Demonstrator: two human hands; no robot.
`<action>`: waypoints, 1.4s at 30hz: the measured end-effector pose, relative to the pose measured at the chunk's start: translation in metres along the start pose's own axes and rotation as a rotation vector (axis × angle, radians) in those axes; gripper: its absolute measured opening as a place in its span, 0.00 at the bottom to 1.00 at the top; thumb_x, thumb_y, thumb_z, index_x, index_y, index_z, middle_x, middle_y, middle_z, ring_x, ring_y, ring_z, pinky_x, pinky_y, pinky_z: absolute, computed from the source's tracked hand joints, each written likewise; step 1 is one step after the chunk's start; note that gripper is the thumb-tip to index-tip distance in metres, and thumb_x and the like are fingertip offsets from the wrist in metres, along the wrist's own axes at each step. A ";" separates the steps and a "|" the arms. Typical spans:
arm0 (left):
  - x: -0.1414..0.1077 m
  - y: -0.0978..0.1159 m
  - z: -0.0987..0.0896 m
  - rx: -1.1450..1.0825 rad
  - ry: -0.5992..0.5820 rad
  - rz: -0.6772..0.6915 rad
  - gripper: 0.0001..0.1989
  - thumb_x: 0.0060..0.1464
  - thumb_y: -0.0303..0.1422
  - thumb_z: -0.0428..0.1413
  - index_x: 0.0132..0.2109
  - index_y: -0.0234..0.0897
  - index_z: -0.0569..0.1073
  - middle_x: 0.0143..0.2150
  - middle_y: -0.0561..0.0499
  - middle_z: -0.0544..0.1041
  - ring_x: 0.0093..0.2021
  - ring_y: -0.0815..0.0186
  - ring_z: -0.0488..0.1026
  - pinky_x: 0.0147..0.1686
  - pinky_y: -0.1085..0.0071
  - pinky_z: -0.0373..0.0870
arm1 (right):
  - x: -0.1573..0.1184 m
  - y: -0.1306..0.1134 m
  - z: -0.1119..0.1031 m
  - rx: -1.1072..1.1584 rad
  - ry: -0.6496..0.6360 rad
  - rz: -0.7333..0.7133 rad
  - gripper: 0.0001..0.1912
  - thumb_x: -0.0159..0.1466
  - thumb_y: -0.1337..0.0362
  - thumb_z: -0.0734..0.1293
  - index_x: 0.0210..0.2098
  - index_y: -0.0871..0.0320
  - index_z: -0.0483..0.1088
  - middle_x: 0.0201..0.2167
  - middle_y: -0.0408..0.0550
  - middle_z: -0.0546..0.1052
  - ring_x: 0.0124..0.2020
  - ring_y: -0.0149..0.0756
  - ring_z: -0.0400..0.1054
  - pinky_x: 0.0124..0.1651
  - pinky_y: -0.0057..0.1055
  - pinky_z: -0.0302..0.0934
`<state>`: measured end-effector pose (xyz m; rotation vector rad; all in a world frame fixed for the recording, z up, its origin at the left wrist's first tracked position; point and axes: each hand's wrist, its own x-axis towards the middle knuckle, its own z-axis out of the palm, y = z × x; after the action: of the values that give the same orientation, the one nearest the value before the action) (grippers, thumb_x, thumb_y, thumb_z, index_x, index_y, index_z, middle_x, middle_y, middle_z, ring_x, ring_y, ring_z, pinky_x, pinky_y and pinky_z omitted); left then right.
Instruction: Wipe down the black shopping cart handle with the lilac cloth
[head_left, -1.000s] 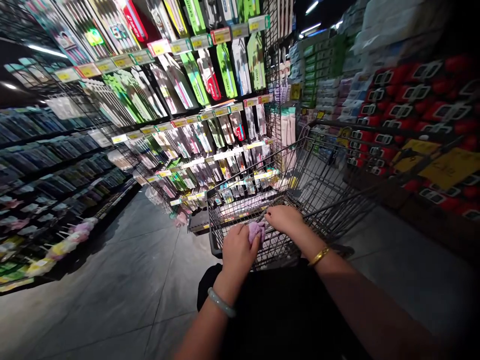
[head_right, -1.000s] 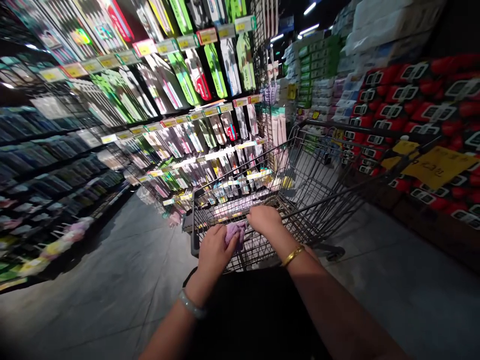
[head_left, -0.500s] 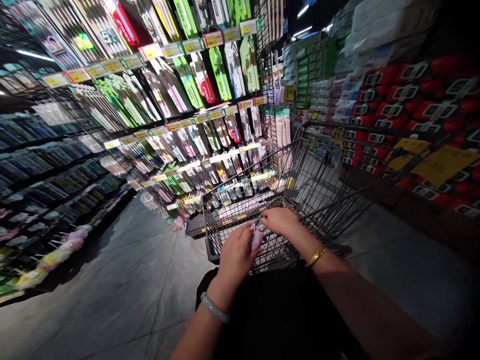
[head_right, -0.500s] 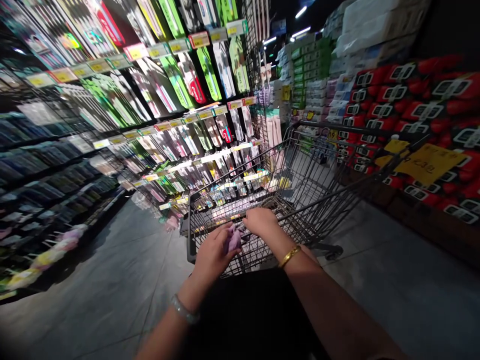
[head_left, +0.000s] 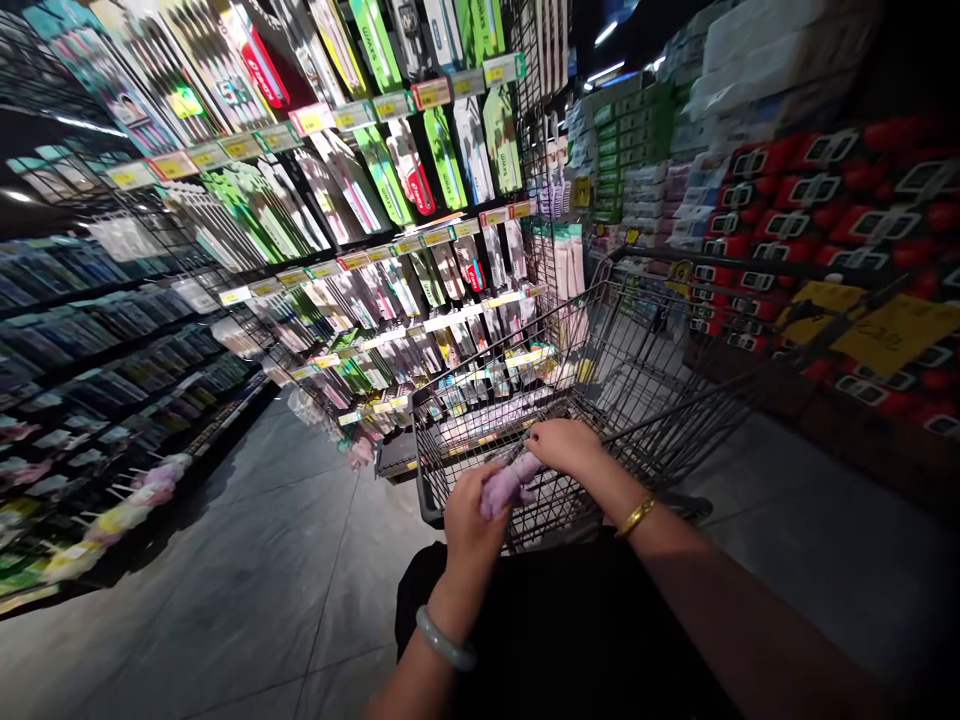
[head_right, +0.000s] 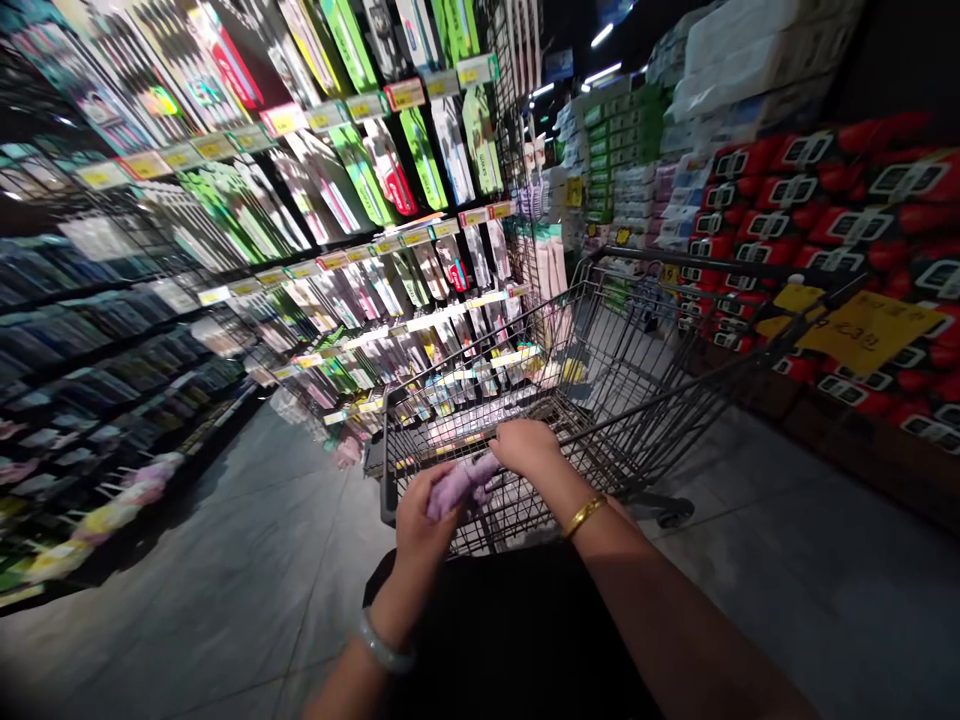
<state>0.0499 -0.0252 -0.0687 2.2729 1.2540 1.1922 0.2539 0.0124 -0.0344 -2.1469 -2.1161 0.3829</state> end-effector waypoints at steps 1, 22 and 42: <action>-0.008 -0.001 -0.001 0.037 -0.026 0.078 0.20 0.51 0.25 0.58 0.51 0.42 0.74 0.46 0.48 0.79 0.48 0.58 0.75 0.50 0.60 0.71 | 0.000 0.000 0.000 0.000 0.003 -0.002 0.21 0.68 0.52 0.57 0.43 0.56 0.76 0.45 0.54 0.80 0.46 0.45 0.74 0.46 0.37 0.63; 0.051 0.009 -0.040 0.055 -0.495 -0.023 0.14 0.38 0.22 0.53 0.35 0.42 0.71 0.44 0.53 0.81 0.47 0.59 0.78 0.45 0.68 0.72 | -0.002 -0.011 -0.007 0.017 0.013 0.045 0.21 0.66 0.54 0.59 0.42 0.58 0.80 0.43 0.57 0.81 0.45 0.48 0.76 0.46 0.39 0.67; 0.023 0.012 -0.020 0.318 -0.521 0.294 0.19 0.61 0.32 0.54 0.58 0.51 0.70 0.60 0.48 0.71 0.52 0.58 0.73 0.50 0.62 0.73 | 0.005 0.008 0.000 -0.056 -0.105 -0.022 0.23 0.70 0.53 0.54 0.45 0.56 0.76 0.43 0.55 0.80 0.44 0.47 0.75 0.42 0.37 0.61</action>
<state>0.0477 -0.0166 -0.0374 2.8204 0.9812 0.4268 0.2616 0.0173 -0.0365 -2.1772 -2.2296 0.4492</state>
